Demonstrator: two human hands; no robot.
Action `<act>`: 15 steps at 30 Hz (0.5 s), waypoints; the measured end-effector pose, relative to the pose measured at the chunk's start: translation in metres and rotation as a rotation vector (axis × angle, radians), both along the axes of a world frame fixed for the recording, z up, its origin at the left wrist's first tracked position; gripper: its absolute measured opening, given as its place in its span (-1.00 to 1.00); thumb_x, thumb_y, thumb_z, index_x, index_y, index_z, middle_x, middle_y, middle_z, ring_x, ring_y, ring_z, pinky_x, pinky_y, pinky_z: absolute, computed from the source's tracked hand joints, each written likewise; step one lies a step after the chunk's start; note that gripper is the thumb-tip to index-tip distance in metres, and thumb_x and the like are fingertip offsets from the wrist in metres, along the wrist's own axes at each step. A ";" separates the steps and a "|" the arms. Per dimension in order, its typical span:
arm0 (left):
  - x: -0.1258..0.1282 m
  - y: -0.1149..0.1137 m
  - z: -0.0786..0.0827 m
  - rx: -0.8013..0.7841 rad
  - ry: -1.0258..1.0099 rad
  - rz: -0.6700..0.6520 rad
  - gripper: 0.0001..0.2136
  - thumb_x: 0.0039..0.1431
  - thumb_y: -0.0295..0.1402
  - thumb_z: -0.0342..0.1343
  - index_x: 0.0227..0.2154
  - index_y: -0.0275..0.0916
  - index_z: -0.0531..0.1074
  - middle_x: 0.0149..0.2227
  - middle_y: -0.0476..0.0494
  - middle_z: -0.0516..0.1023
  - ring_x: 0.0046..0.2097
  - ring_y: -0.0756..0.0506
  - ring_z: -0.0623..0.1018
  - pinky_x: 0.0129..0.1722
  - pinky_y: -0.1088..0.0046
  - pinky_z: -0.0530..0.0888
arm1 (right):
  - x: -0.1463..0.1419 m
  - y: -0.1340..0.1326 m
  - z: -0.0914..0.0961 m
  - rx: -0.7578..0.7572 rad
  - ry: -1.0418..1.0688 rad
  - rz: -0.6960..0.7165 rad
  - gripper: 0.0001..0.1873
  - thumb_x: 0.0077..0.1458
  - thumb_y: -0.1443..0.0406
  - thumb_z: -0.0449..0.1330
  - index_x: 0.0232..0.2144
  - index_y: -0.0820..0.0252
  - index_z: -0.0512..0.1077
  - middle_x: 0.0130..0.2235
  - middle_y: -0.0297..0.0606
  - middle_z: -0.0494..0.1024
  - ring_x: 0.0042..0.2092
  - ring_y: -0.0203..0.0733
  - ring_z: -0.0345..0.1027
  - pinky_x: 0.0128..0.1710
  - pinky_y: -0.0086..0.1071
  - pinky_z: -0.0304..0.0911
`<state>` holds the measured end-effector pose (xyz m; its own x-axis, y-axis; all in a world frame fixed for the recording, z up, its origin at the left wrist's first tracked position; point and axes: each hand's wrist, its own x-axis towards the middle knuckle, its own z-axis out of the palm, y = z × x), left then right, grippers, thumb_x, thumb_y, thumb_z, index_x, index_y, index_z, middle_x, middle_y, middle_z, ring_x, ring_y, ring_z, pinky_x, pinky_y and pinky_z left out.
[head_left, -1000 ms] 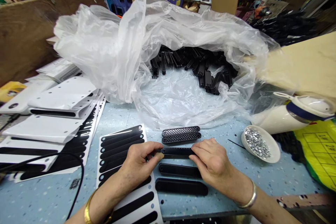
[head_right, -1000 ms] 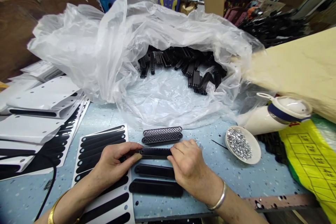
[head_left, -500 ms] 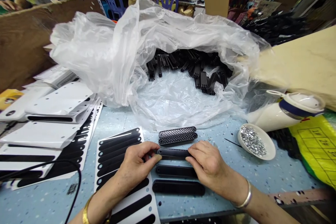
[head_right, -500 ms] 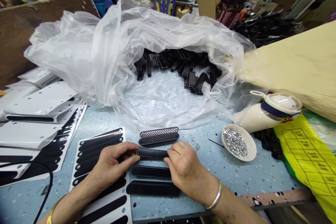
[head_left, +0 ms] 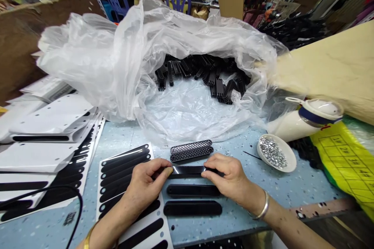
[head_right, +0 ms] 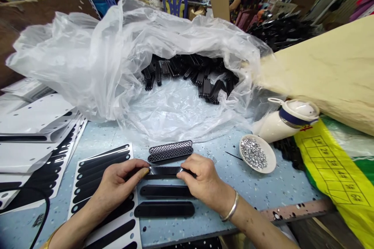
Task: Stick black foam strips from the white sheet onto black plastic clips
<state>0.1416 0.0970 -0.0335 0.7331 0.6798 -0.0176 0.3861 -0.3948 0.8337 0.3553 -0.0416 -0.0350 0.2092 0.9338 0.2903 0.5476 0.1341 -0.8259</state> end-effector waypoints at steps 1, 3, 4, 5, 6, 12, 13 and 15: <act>0.000 0.000 0.000 0.002 -0.006 -0.001 -0.84 0.19 -0.36 0.09 -0.40 -0.22 0.57 -0.46 0.00 0.64 -0.41 -0.03 0.60 -0.37 0.53 0.46 | 0.000 0.000 0.001 0.010 -0.012 -0.004 -0.91 0.08 0.43 0.29 -0.33 0.26 0.60 -0.40 -0.17 0.57 -0.37 -0.18 0.44 -0.38 -0.32 0.38; 0.001 0.000 0.002 0.004 -0.010 0.000 -0.84 0.19 -0.37 0.10 -0.40 -0.22 0.57 -0.46 0.00 0.64 -0.41 -0.03 0.60 -0.37 0.54 0.46 | -0.002 0.000 0.003 0.019 -0.038 -0.006 -0.91 0.08 0.43 0.28 -0.34 0.26 0.60 -0.40 -0.17 0.58 -0.37 -0.18 0.45 -0.38 -0.33 0.39; 0.002 0.000 0.002 0.004 -0.010 0.000 -0.84 0.19 -0.37 0.10 -0.40 -0.22 0.57 -0.46 0.00 0.64 -0.42 -0.03 0.60 -0.38 0.53 0.46 | -0.002 0.000 0.004 0.023 -0.044 -0.010 -0.91 0.08 0.43 0.28 -0.34 0.25 0.60 -0.40 -0.17 0.59 -0.37 -0.18 0.45 -0.38 -0.33 0.39; 0.002 0.000 0.002 0.005 -0.008 -0.001 -0.84 0.19 -0.37 0.09 -0.41 -0.22 0.57 -0.46 -0.01 0.64 -0.41 -0.03 0.60 -0.38 0.53 0.47 | -0.003 0.000 0.005 0.030 -0.045 -0.016 -0.90 0.08 0.43 0.28 -0.34 0.24 0.60 -0.39 -0.17 0.59 -0.38 -0.18 0.45 -0.39 -0.33 0.40; 0.002 0.000 0.003 0.006 -0.005 -0.004 -0.84 0.19 -0.36 0.09 -0.41 -0.22 0.57 -0.46 -0.01 0.64 -0.41 -0.04 0.60 -0.38 0.52 0.47 | -0.003 -0.001 0.006 0.037 -0.043 -0.026 -0.90 0.08 0.43 0.28 -0.34 0.24 0.60 -0.39 -0.17 0.59 -0.38 -0.19 0.46 -0.39 -0.33 0.40; 0.002 0.000 0.001 0.019 0.012 -0.001 -0.83 0.18 -0.35 0.08 -0.41 -0.23 0.56 -0.46 -0.03 0.64 -0.41 -0.06 0.60 -0.37 0.47 0.47 | -0.005 0.000 0.012 0.072 -0.116 -0.073 -0.88 0.10 0.44 0.26 -0.30 0.25 0.60 -0.36 -0.16 0.62 -0.35 -0.16 0.48 -0.34 -0.29 0.44; 0.002 0.000 0.001 0.022 0.014 0.003 -0.83 0.18 -0.35 0.08 -0.41 -0.23 0.57 -0.47 -0.03 0.64 -0.41 -0.07 0.60 -0.38 0.47 0.47 | -0.004 0.000 0.011 0.074 -0.137 -0.074 -0.88 0.10 0.43 0.26 -0.30 0.24 0.60 -0.36 -0.16 0.62 -0.35 -0.16 0.48 -0.34 -0.28 0.44; 0.002 -0.001 0.000 0.023 0.019 0.007 -0.82 0.17 -0.34 0.08 -0.41 -0.23 0.57 -0.48 -0.04 0.64 -0.42 -0.07 0.60 -0.39 0.47 0.47 | -0.003 0.000 0.008 0.053 -0.157 -0.066 -0.89 0.10 0.41 0.26 -0.32 0.23 0.61 -0.37 -0.16 0.63 -0.36 -0.15 0.48 -0.34 -0.28 0.44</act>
<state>0.1435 0.0963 -0.0334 0.7280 0.6854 -0.0157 0.4048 -0.4112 0.8167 0.3521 -0.0415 -0.0265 0.2176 0.9019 0.3730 0.6787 0.1349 -0.7220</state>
